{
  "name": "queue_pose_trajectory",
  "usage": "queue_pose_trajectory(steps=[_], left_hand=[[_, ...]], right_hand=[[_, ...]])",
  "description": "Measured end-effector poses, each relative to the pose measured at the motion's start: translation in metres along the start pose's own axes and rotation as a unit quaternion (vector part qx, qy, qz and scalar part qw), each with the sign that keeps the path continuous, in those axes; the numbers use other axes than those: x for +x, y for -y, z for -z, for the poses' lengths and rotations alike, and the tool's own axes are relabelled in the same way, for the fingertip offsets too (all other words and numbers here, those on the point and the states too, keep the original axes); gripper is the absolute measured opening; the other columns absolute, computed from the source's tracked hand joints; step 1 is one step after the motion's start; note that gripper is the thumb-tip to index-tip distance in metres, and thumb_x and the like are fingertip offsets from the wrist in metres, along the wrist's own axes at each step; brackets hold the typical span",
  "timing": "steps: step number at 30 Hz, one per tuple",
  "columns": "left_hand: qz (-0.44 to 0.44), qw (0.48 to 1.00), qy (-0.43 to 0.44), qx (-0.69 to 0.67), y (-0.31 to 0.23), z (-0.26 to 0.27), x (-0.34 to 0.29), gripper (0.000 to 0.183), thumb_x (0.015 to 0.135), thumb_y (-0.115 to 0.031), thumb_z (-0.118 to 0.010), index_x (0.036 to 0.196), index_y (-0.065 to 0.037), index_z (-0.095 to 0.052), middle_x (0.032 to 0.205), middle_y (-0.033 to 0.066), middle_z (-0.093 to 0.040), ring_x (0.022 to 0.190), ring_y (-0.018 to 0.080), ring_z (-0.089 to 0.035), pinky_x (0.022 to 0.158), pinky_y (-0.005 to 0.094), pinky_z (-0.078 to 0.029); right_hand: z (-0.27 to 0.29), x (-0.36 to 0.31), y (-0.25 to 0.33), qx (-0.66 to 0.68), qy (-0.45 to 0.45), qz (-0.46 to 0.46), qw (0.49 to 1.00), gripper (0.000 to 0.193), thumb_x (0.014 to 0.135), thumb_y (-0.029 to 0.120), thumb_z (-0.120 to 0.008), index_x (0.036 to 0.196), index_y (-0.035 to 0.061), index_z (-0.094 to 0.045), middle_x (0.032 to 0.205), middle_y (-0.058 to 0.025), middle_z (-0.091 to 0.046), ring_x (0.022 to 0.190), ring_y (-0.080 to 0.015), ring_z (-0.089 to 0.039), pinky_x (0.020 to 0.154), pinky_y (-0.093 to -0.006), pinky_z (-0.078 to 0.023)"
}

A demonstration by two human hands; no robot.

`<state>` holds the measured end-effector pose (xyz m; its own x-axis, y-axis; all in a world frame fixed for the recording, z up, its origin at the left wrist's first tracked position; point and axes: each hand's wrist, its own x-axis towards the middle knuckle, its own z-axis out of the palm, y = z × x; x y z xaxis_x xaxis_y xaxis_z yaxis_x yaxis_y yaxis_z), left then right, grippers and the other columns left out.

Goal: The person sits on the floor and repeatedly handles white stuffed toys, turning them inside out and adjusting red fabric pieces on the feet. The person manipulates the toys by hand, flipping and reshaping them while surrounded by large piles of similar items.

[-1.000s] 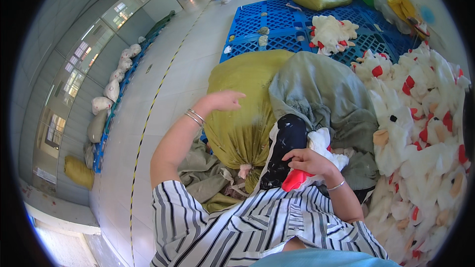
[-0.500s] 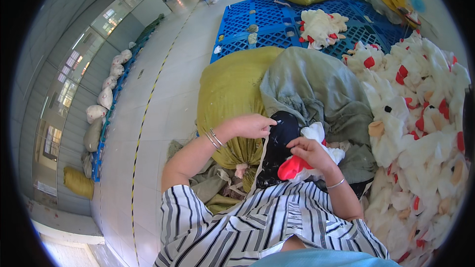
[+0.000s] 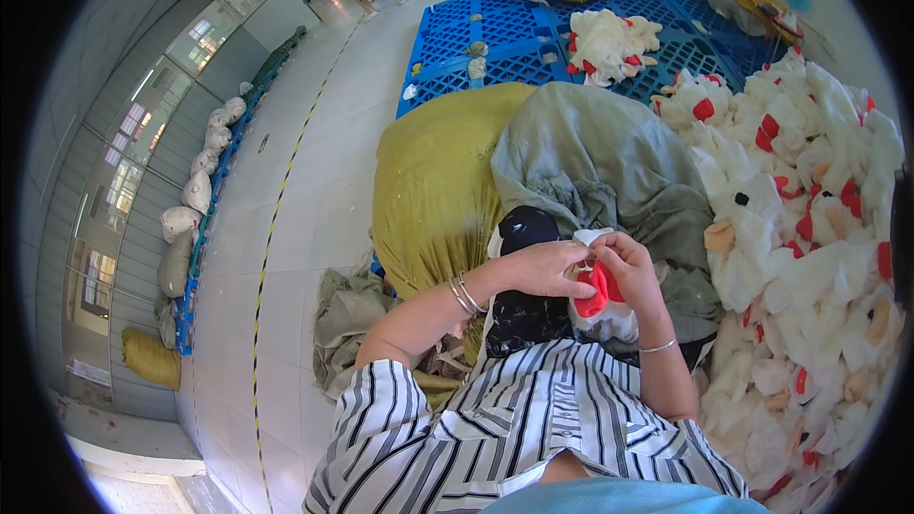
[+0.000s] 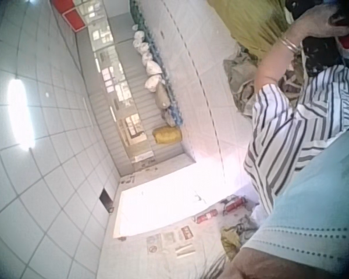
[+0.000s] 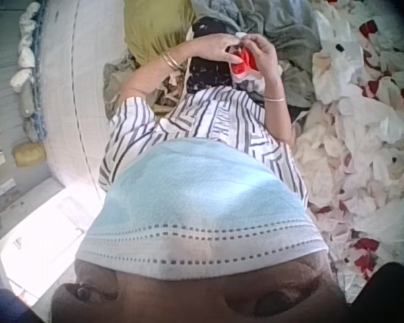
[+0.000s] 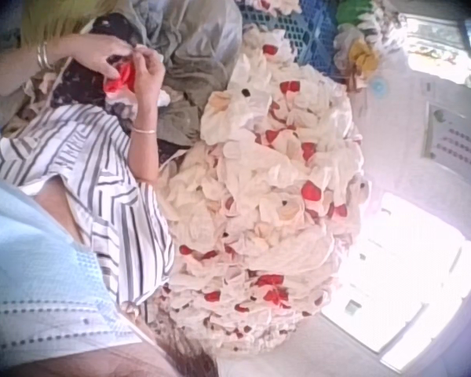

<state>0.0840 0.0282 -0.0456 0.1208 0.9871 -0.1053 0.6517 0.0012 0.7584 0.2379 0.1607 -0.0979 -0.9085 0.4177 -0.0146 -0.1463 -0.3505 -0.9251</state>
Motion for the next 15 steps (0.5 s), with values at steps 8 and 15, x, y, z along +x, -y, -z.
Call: queue_pose_trajectory(steps=[8,15], left_hand=[[0.034,0.997,-0.071,-0.018,-0.008,-0.013,0.004,0.049,0.083,-0.038,-0.07,0.108,0.003,-0.057,0.095,0.0125,-0.061,0.083,0.0238,-0.058,0.073,0.0336,-0.048],[-0.013,0.975,-0.217,0.049,-0.025,-0.03,-0.002,0.053,0.078,-0.03,-0.072,0.119,0.001,-0.057,0.113,0.0194,-0.058,0.102,0.0319,-0.061,0.088,0.0387,-0.049]], right_hand=[[0.004,-0.001,0.0,-0.063,-0.047,0.041,0.996,0.008,0.097,0.005,-0.055,0.101,-0.0016,-0.059,0.087,-0.0024,-0.065,0.078,-0.0067,-0.06,0.071,-0.0212,-0.048],[0.012,0.0,-0.006,-0.138,-0.101,0.068,0.983,0.008,0.097,0.005,-0.057,0.102,-0.0015,-0.059,0.082,0.0014,-0.061,0.072,-0.0019,-0.052,0.063,-0.0186,-0.043]])
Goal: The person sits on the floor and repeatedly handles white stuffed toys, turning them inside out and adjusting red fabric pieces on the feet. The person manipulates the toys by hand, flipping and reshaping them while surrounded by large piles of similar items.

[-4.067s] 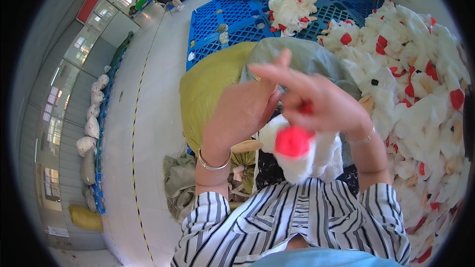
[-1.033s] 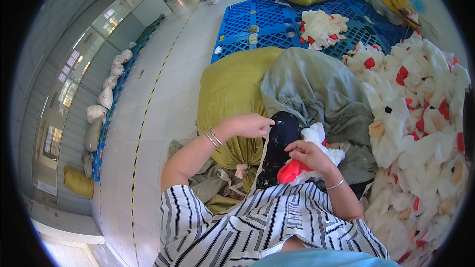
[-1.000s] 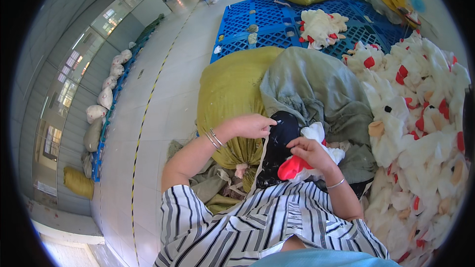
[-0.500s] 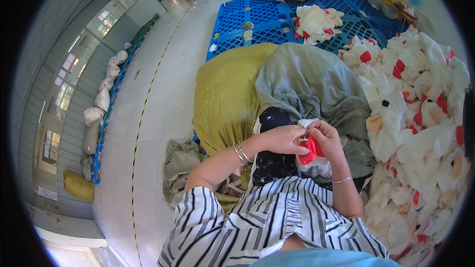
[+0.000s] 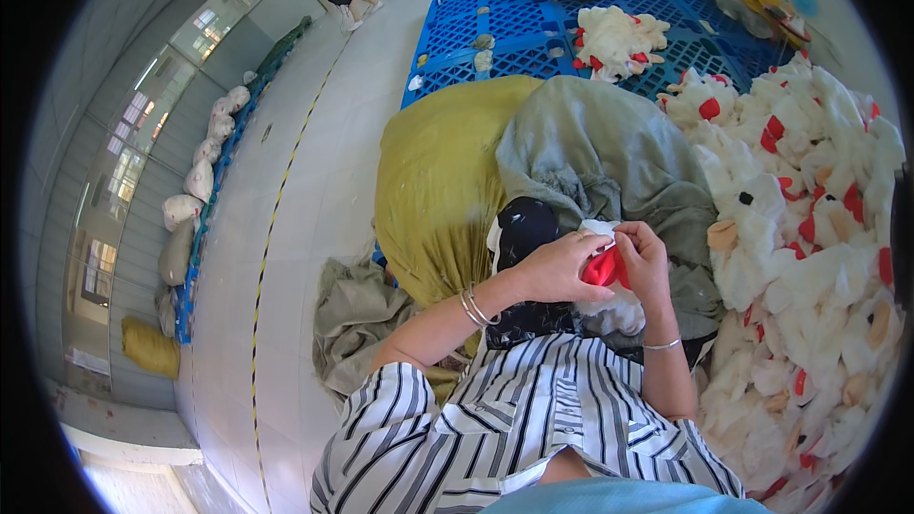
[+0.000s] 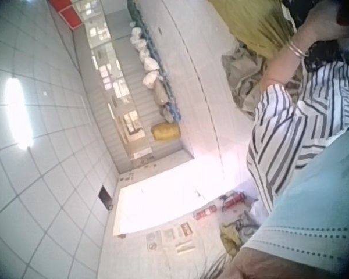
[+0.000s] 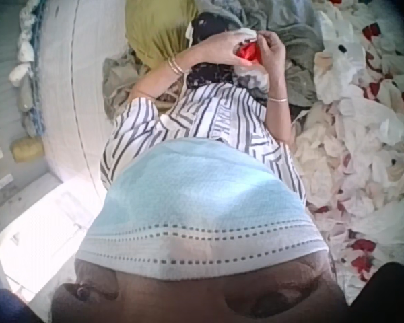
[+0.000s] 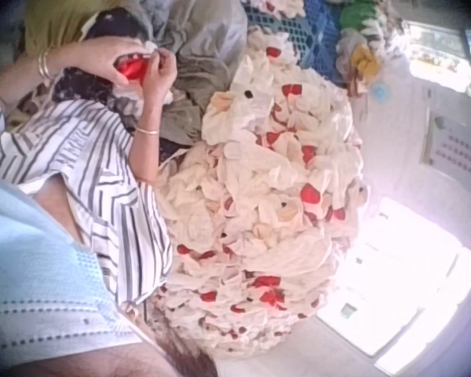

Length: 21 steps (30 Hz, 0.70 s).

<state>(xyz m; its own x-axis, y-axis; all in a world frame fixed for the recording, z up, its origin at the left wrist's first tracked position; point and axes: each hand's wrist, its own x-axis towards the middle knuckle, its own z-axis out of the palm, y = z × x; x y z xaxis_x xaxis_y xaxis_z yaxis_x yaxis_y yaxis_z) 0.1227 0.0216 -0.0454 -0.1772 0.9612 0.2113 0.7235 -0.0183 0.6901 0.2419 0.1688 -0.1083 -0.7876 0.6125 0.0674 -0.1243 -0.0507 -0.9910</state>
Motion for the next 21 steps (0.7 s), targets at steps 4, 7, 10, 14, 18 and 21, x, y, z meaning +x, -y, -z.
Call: queue_pose_trajectory(steps=[4,7,10,14,18,21], left_hand=[[0.083,0.994,0.062,0.038,0.013,-0.013,-0.005,0.04,0.077,-0.018,-0.067,0.11,0.002,-0.058,0.103,0.0213,-0.062,0.093,0.0372,-0.062,0.08,0.0428,-0.05],[0.105,0.989,0.082,0.057,0.016,-0.011,-0.006,0.024,0.078,-0.015,-0.063,0.096,0.001,-0.059,0.088,0.0208,-0.064,0.08,0.0384,-0.063,0.072,0.0443,-0.05],[0.084,0.996,0.026,0.009,0.023,-0.014,-0.009,0.016,0.079,-0.012,-0.061,0.087,0.001,-0.058,0.079,0.021,-0.063,0.073,0.0391,-0.062,0.066,0.0442,-0.049],[0.106,0.994,-0.014,-0.029,0.022,-0.009,-0.011,0.012,0.08,-0.006,-0.055,0.089,0.002,-0.057,0.078,0.0214,-0.061,0.07,0.0366,-0.061,0.063,0.0413,-0.047],[0.086,0.989,-0.047,-0.107,0.03,-0.014,-0.014,0.009,0.081,-0.001,-0.049,0.087,0.002,-0.054,0.073,0.0195,-0.056,0.064,0.0252,-0.055,0.062,0.0368,-0.045],[0.094,0.98,-0.062,-0.165,0.028,-0.018,-0.012,0.008,0.081,0.0,-0.046,0.086,0.002,-0.052,0.071,0.0158,-0.053,0.066,0.0172,-0.05,0.063,0.0342,-0.044]], right_hand=[[-0.004,-0.002,0.004,0.003,0.001,0.006,1.0,0.008,0.096,0.005,-0.058,0.101,-0.0016,-0.06,0.082,0.0016,-0.061,0.072,-0.0019,-0.052,0.062,-0.0186,-0.043],[-0.004,-0.004,0.004,0.026,0.018,-0.007,0.999,0.011,0.094,0.005,-0.062,0.103,-0.0016,-0.059,0.083,0.0013,-0.061,0.073,-0.0021,-0.053,0.062,-0.019,-0.043],[-0.006,-0.011,0.007,0.012,0.043,-0.001,0.999,0.015,0.091,0.006,-0.066,0.103,-0.0014,-0.061,0.082,0.0012,-0.061,0.073,-0.0021,-0.054,0.061,-0.0191,-0.043],[0.003,-0.017,0.01,-0.075,0.115,-0.069,0.988,0.016,0.087,0.007,-0.07,0.1,-0.0007,-0.064,0.08,0.002,-0.061,0.07,-0.0019,-0.054,0.058,-0.0192,-0.042],[0.002,-0.02,0.007,-0.081,0.107,-0.045,0.99,0.01,0.088,0.006,-0.068,0.096,-0.0002,-0.065,0.077,0.0029,-0.062,0.066,-0.0018,-0.052,0.056,-0.0196,-0.041],[0.002,-0.019,0.004,-0.072,0.093,-0.028,0.993,0.01,0.089,0.006,-0.067,0.096,-0.0005,-0.065,0.078,0.003,-0.062,0.067,-0.0016,-0.052,0.057,-0.0197,-0.041]])
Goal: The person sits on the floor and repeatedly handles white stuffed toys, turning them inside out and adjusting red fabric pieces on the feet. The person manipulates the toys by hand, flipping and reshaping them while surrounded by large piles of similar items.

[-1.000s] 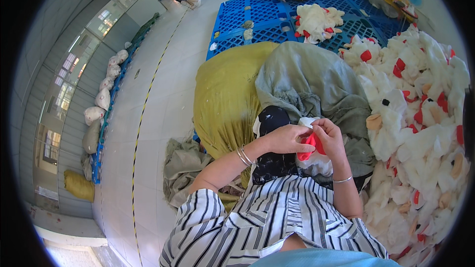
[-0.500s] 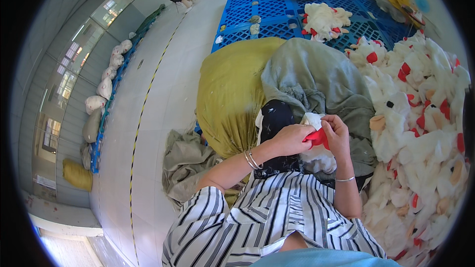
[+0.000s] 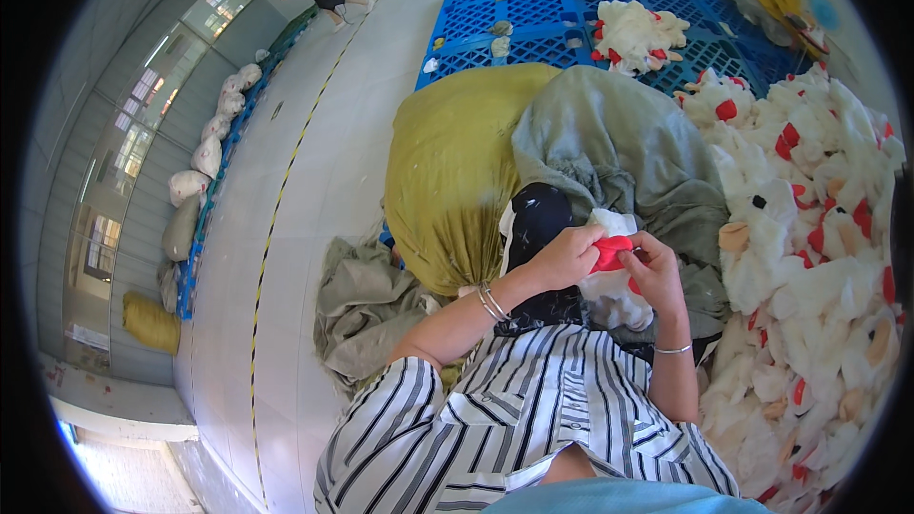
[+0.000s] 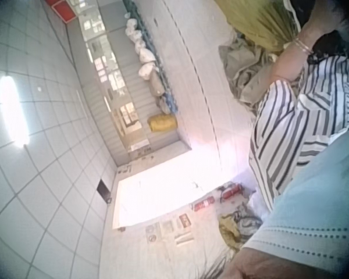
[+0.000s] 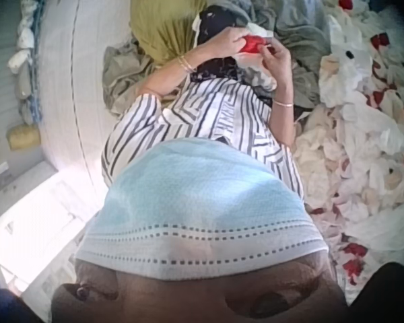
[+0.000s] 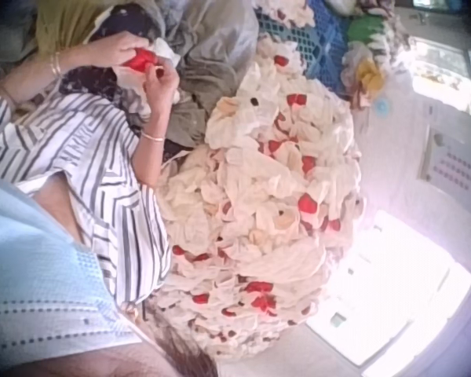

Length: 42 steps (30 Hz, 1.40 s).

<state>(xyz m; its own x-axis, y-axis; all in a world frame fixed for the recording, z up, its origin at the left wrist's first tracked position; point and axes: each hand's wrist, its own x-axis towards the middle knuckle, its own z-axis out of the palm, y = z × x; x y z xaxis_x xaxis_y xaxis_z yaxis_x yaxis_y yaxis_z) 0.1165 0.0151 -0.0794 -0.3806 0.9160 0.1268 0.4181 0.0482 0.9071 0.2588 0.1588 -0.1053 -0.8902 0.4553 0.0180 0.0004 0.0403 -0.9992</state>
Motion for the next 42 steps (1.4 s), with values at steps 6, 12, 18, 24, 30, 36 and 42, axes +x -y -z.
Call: queue_pose_trajectory(steps=[6,12,18,24,30,36,42], left_hand=[[0.016,1.0,0.008,-0.007,-0.008,-0.003,-0.003,0.021,0.088,-0.017,-0.057,0.083,0.003,-0.055,0.065,0.0153,-0.053,0.06,0.0166,-0.05,0.058,0.0348,-0.043],[0.046,0.989,0.135,0.03,-0.009,0.007,-0.004,0.031,0.09,-0.026,-0.062,0.084,0.004,-0.061,0.06,0.0104,-0.053,0.056,0.012,-0.049,0.056,0.0321,-0.044],[0.02,0.968,0.196,0.154,0.001,0.016,-0.005,0.018,0.082,-0.013,-0.056,0.084,0.004,-0.062,0.074,0.0227,-0.063,0.07,0.0365,-0.063,0.066,0.0429,-0.048],[-0.036,0.977,0.09,0.188,0.012,0.004,-0.001,0.015,0.078,-0.008,-0.054,0.085,0.002,-0.062,0.078,0.0225,-0.062,0.079,0.0417,-0.061,0.069,0.047,-0.047],[0.002,0.995,0.035,0.097,-0.012,0.012,-0.004,0.02,0.083,-0.018,-0.064,0.086,0.002,-0.064,0.072,0.0166,-0.063,0.064,0.0235,-0.061,0.063,0.035,-0.049],[0.075,0.95,-0.239,-0.188,0.017,0.089,-0.001,0.027,0.097,-0.025,-0.059,0.077,-0.008,-0.067,0.074,-0.0049,-0.062,0.064,0.0029,-0.052,0.061,0.0216,-0.046],[-0.016,0.951,-0.288,-0.109,-0.001,0.102,-0.004,0.034,0.099,-0.026,-0.057,0.076,-0.003,-0.063,0.066,-0.0072,-0.056,0.062,0.0022,-0.048,0.057,0.0235,-0.042]], right_hand=[[0.001,-0.002,0.002,0.011,0.011,0.005,1.0,0.008,0.09,0.006,-0.066,0.094,-0.0017,-0.065,0.079,0.0023,-0.062,0.07,-0.0026,-0.053,0.06,-0.0199,-0.043],[0.0,-0.004,0.002,0.009,0.021,0.014,1.0,0.006,0.088,0.004,-0.065,0.089,-0.0025,-0.065,0.077,0.0017,-0.062,0.069,-0.0033,-0.053,0.06,-0.0204,-0.043],[0.004,-0.007,0.005,-0.043,0.046,-0.002,0.998,0.007,0.083,0.003,-0.061,0.084,-0.0031,-0.065,0.072,0.0015,-0.06,0.065,-0.0031,-0.05,0.058,-0.0203,-0.041],[-0.004,-0.008,0.007,-0.02,0.054,-0.014,0.998,0.009,0.085,0.003,-0.057,0.086,-0.0032,-0.063,0.071,0.0028,-0.058,0.065,-0.0029,-0.049,0.057,-0.0206,-0.04],[0.013,-0.012,0.001,0.012,-0.024,0.004,1.0,0.014,0.094,0.01,-0.057,0.089,-0.0011,-0.063,0.077,0.0031,-0.059,0.069,-0.0019,-0.049,0.059,-0.0198,-0.039],[0.161,-0.025,-0.044,0.148,-0.402,0.011,0.904,0.024,0.099,0.02,-0.055,0.081,0.0052,-0.061,0.059,0.0081,-0.039,0.051,-0.0021,-0.031,0.046,-0.0218,-0.023],[0.163,-0.04,-0.025,0.153,-0.411,0.092,0.894,0.027,0.101,0.025,-0.055,0.081,0.0061,-0.058,0.056,0.0082,-0.035,0.05,-0.002,-0.028,0.045,-0.0224,-0.02]])
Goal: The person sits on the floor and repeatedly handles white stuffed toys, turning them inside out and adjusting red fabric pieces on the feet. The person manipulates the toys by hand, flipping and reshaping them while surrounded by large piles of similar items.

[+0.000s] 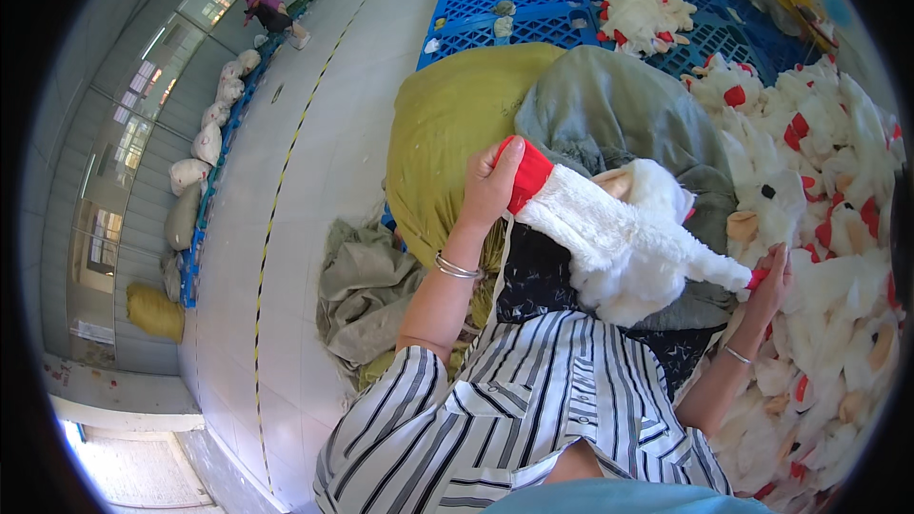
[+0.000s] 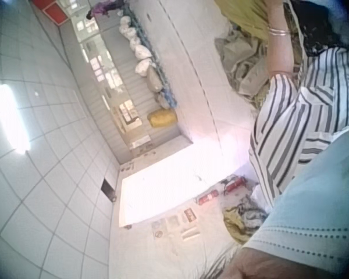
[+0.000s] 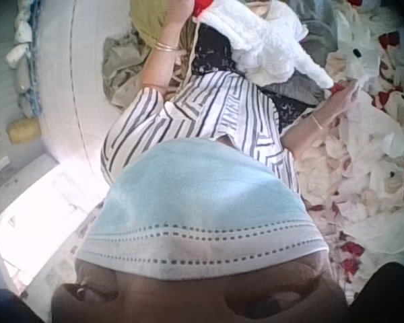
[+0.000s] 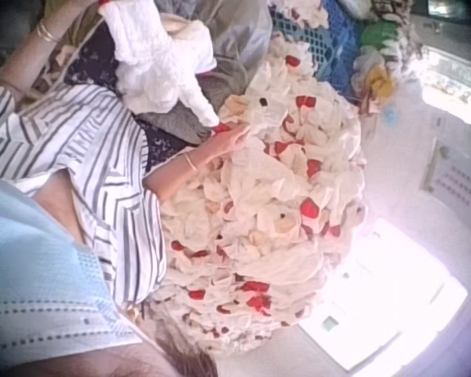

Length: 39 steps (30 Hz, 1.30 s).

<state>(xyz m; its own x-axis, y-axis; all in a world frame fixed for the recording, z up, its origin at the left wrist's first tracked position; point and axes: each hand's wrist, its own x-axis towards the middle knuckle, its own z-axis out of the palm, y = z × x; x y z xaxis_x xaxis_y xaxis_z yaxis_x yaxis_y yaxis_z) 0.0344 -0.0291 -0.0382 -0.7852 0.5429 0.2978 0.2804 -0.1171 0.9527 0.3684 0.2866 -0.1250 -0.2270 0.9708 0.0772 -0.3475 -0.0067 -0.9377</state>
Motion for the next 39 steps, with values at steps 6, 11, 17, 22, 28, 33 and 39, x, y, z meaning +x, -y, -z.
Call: queue_pose_trajectory(steps=[6,11,17,22,28,33,39], left_hand=[[-0.039,0.999,0.032,0.015,-0.011,-0.006,0.0,0.036,0.101,-0.026,-0.055,0.074,-0.003,-0.062,0.068,-0.0078,-0.056,0.063,0.0019,-0.047,0.058,0.0224,-0.04],[0.004,0.999,0.052,0.005,-0.013,-0.002,-0.003,0.037,0.102,-0.028,-0.053,0.075,-0.004,-0.062,0.069,-0.0075,-0.055,0.063,0.0023,-0.046,0.058,0.0224,-0.04],[0.033,0.998,0.061,-0.009,-0.007,-0.007,-0.003,0.037,0.102,-0.03,-0.053,0.077,-0.005,-0.061,0.068,-0.0076,-0.054,0.062,0.0023,-0.045,0.058,0.0217,-0.04],[0.041,0.997,0.068,-0.019,-0.005,-0.007,-0.005,0.036,0.1,-0.033,-0.055,0.086,-0.001,-0.067,0.071,-0.0069,-0.057,0.064,0.0024,-0.048,0.059,0.0225,-0.042],[0.059,0.995,0.073,-0.038,-0.003,-0.006,-0.009,0.034,0.1,-0.032,-0.057,0.088,-0.002,-0.068,0.073,-0.0066,-0.059,0.065,0.0022,-0.049,0.059,0.0222,-0.042],[0.075,0.992,0.083,-0.05,-0.004,-0.009,-0.012,0.034,0.099,-0.032,-0.058,0.088,-0.002,-0.068,0.074,-0.006,-0.06,0.066,0.002,-0.05,0.06,0.0214,-0.043],[0.077,0.992,0.088,-0.047,0.003,-0.009,-0.015,0.034,0.099,-0.032,-0.057,0.089,-0.002,-0.068,0.074,-0.0049,-0.061,0.066,0.0023,-0.052,0.06,0.0212,-0.044]], right_hand=[[0.021,0.003,-0.013,-0.053,0.002,0.039,0.998,0.024,0.1,0.023,-0.056,0.083,0.0054,-0.059,0.06,0.0068,-0.04,0.053,-0.0015,-0.031,0.049,-0.0203,-0.023],[0.027,-0.012,-0.021,-0.181,0.164,-0.088,0.966,0.019,0.096,0.022,-0.06,0.091,0.0032,-0.062,0.073,0.0036,-0.052,0.063,-0.003,-0.043,0.056,-0.0198,-0.033],[-0.026,-0.071,-0.04,-0.343,0.405,-0.132,0.837,0.04,0.078,0.016,-0.074,0.109,-0.0032,-0.059,0.091,-0.0066,-0.065,0.083,-0.0137,-0.06,0.077,-0.0277,-0.05],[-0.041,-0.092,-0.068,-0.349,0.508,-0.154,0.772,0.057,0.073,0.026,-0.081,0.115,-0.0053,-0.058,0.099,-0.0146,-0.068,0.089,-0.0219,-0.065,0.082,-0.0344,-0.051],[-0.058,-0.104,-0.06,-0.303,0.548,-0.158,0.763,0.057,0.072,0.028,-0.082,0.116,-0.0014,-0.06,0.102,-0.0139,-0.069,0.09,-0.0221,-0.066,0.085,-0.034,-0.05],[-0.06,-0.107,-0.054,-0.312,0.535,-0.164,0.768,0.048,0.077,0.023,-0.077,0.116,-0.0001,-0.061,0.1,-0.0123,-0.069,0.088,-0.0208,-0.065,0.083,-0.0337,-0.05],[-0.057,-0.11,-0.062,-0.336,0.515,-0.163,0.771,0.033,0.082,0.019,-0.07,0.109,-0.0001,-0.064,0.091,-0.0112,-0.069,0.081,-0.0189,-0.065,0.078,-0.0346,-0.051]])
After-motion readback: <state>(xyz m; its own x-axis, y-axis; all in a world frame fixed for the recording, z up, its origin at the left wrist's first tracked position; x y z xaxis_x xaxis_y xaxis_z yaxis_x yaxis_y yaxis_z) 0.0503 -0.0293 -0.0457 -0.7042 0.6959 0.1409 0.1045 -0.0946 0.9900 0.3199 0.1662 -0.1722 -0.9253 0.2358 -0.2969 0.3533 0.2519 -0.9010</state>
